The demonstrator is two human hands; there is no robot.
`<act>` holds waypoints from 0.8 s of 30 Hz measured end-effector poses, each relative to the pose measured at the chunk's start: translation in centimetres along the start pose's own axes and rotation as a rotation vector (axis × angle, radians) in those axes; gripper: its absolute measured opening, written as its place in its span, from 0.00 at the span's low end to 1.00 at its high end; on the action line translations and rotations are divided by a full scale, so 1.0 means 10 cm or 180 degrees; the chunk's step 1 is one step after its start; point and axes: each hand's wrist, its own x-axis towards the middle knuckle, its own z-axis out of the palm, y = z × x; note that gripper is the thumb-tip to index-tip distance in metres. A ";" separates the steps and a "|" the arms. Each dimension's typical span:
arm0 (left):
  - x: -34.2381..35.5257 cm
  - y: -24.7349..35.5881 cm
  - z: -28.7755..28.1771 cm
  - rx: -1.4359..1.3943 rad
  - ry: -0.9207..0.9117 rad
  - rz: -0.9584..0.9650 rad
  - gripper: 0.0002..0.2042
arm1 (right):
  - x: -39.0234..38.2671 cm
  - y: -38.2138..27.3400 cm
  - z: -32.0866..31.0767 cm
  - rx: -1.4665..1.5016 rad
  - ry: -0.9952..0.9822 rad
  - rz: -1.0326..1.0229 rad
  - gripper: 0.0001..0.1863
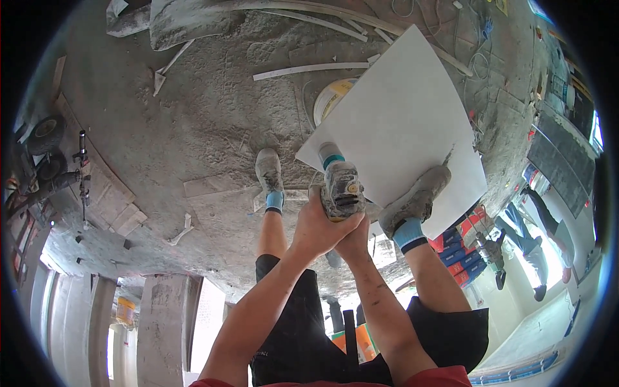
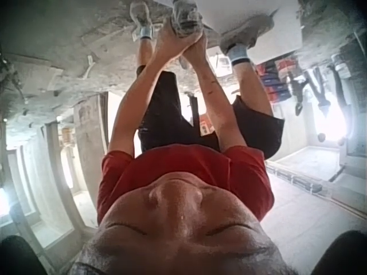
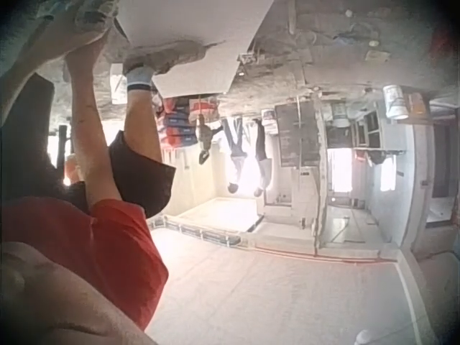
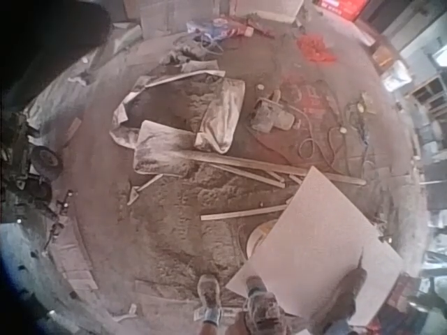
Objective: Using an angle grinder to cut a circular hole in a ceramic tile supported by a bucket.
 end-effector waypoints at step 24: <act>-0.03 0.07 0.04 0.0141 0.0078 -0.0096 0.40 | 0.03 -0.06 -0.05 -0.0045 -0.0197 0.0364 0.35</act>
